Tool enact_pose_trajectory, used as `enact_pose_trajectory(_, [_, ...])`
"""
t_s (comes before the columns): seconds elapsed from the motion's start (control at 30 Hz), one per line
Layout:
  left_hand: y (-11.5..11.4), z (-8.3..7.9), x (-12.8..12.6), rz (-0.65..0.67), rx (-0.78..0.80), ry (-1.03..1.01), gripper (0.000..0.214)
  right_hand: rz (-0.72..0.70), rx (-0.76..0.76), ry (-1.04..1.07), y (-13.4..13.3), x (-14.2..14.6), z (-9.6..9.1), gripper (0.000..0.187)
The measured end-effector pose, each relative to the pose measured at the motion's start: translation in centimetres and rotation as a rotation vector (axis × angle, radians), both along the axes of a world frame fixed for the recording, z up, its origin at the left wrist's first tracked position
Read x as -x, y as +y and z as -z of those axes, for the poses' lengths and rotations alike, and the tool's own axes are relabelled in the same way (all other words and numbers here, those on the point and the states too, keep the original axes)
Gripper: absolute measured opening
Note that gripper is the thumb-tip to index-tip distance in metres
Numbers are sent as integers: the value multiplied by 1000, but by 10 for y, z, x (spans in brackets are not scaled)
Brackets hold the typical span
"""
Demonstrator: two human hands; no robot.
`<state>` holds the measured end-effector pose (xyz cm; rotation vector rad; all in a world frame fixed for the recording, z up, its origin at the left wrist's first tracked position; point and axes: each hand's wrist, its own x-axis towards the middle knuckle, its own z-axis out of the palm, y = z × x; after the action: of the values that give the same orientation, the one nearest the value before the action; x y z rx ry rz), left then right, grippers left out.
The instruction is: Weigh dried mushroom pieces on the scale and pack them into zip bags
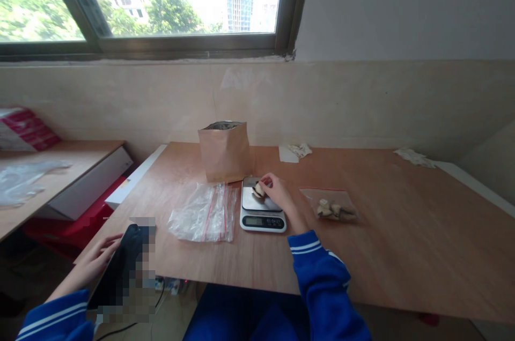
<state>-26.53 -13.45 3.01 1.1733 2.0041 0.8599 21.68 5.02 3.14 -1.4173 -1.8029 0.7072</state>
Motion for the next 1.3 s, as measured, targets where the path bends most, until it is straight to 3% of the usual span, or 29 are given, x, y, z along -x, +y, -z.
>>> enact_pose_trajectory(0.13, [-3,3,0,1,-5,-1,70,62,-150,-180,2,11,-18,18])
enact_pose_trajectory(0.23, [-3,4,-1,-3,-20,15,69,105,-268,-194,2,24,-41,22])
enact_pose_trajectory(0.4, [-4,8,1,4,7,39,72,32,-373,-117,2,49,-80,22])
enact_pose_trajectory(0.53, [-4,16,8,31,-13,54,76,-40,-542,-49,7,69,-114,20])
enact_pose_trajectory(0.67, [-6,22,14,75,-10,31,77,-76,-666,-13,22,87,-149,19])
enact_pose_trajectory(0.8, [-5,20,11,60,27,69,70,-114,-687,-20,42,102,-173,19])
enact_pose_trajectory(0.97, [0,11,-6,56,139,186,92,-153,-671,-36,52,109,-183,21])
enact_pose_trajectory(1.3, [-10,4,-12,116,202,305,110,-101,-630,37,46,86,-171,20])
